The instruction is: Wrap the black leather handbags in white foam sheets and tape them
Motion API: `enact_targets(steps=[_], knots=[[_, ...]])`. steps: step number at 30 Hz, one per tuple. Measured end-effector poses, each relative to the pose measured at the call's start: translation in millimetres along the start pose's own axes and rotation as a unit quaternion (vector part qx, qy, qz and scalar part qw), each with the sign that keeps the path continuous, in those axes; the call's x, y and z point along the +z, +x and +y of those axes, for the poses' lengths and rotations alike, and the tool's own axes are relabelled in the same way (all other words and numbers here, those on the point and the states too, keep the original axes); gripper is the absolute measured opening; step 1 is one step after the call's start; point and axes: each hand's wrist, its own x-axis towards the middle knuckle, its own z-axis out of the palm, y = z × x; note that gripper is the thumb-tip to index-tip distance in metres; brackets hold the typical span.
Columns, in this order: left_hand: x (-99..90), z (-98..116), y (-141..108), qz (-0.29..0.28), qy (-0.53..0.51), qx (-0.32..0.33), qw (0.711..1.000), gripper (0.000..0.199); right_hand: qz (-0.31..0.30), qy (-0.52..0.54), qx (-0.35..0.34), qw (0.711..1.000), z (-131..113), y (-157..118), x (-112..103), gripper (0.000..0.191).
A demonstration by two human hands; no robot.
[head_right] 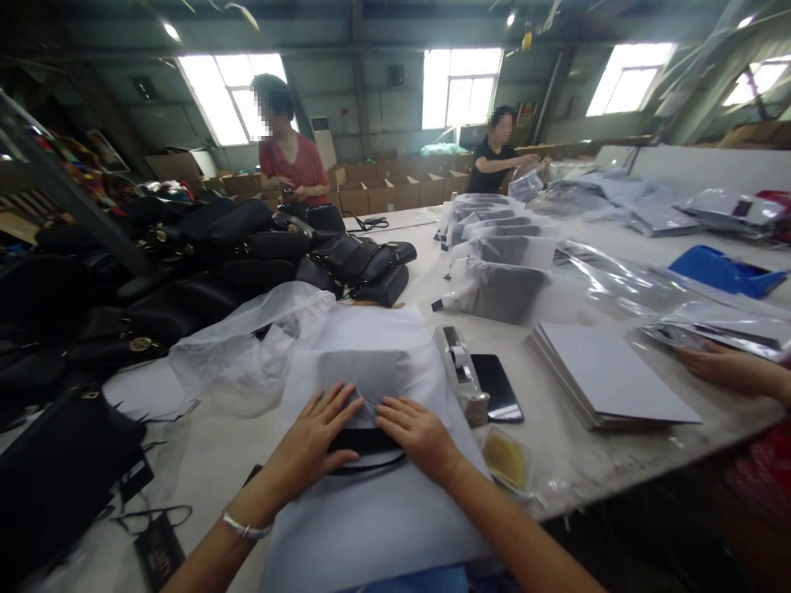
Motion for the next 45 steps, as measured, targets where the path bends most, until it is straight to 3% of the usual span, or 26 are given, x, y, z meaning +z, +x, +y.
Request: enact_targets(steps=[2, 5, 7, 10, 13, 15, 18, 20, 23, 26, 29, 31, 34, 40, 42, 45], knots=[[4.9, -6.2, -6.5, -0.032, -0.019, -0.002, 0.999, 0.097, -0.035, 0.013, 0.019, 0.999, -6.0, -2.7, -7.1, 0.033], [3.9, -15.3, -13.6, -0.036, -0.042, -0.01, 0.998, 0.095, -0.052, 0.011, 0.047, 0.998, -16.7, -10.1, -16.7, 0.048], [2.4, -18.3, -13.1, -0.023, -0.048, -0.018, 0.998, 0.09, -0.009, 0.007, 0.098, 0.995, -22.6, -16.6, -21.2, 0.049], [4.2, -16.7, -9.0, -0.002, -0.043, -0.025, 0.999, 0.085, 0.067, 0.047, 0.248, 0.965, -26.9, -26.6, -27.3, 0.04], [9.3, -9.5, -6.8, 0.03, -0.031, -0.046, 0.998, 0.08, 0.069, 0.147, 0.422, 0.892, -26.5, -35.6, -34.6, 0.027], [12.4, -4.2, -6.8, 0.049, -0.026, -0.061, 0.997, 0.076, 0.028, 0.243, 0.517, 0.82, -25.9, -40.1, -37.7, 0.024], [14.7, 0.4, -6.9, 0.059, -0.022, -0.075, 0.995, 0.073, -0.019, 0.395, 0.587, 0.706, -28.3, -41.5, -35.7, 0.033], [14.8, 0.3, -6.6, 0.06, -0.024, -0.077, 0.995, 0.071, -0.009, 0.472, 0.595, 0.651, -32.5, -37.8, -30.6, 0.039], [13.3, -2.5, -5.7, 0.062, -0.032, -0.071, 0.995, 0.064, 0.037, 0.537, 0.584, 0.607, -39.4, -28.8, -21.8, 0.043], [11.3, -5.0, -4.7, 0.07, -0.025, -0.068, 0.995, 0.053, 0.099, 0.557, 0.579, 0.587, -41.3, -22.6, -15.3, 0.042], [10.0, -5.1, -3.3, 0.065, -0.005, -0.069, 0.996, 0.052, 0.156, 0.553, 0.574, 0.584, -34.4, -21.8, -10.6, 0.044], [9.9, -4.2, -2.1, 0.056, -0.002, -0.064, 0.996, 0.056, 0.177, 0.534, 0.572, 0.597, -26.8, -22.8, -7.2, 0.045], [10.9, -2.1, -0.6, 0.047, -0.01, -0.055, 0.997, 0.06, 0.186, 0.499, 0.575, 0.621, -16.1, -24.2, -1.7, 0.049], [15.1, 2.0, 0.1, 0.04, -0.004, -0.062, 0.997, 0.065, 0.169, 0.487, 0.568, 0.641, -8.0, -28.8, 0.9, 0.048], [17.0, 2.8, -0.4, 0.041, 0.002, -0.063, 0.997, 0.065, 0.13, 0.45, 0.551, 0.691, -9.2, -33.8, -6.3, 0.042], [18.8, 4.4, -1.7, 0.042, 0.002, -0.063, 0.997, 0.06, 0.081, 0.287, 0.468, 0.832, -15.8, -44.4, -25.7, 0.026]])
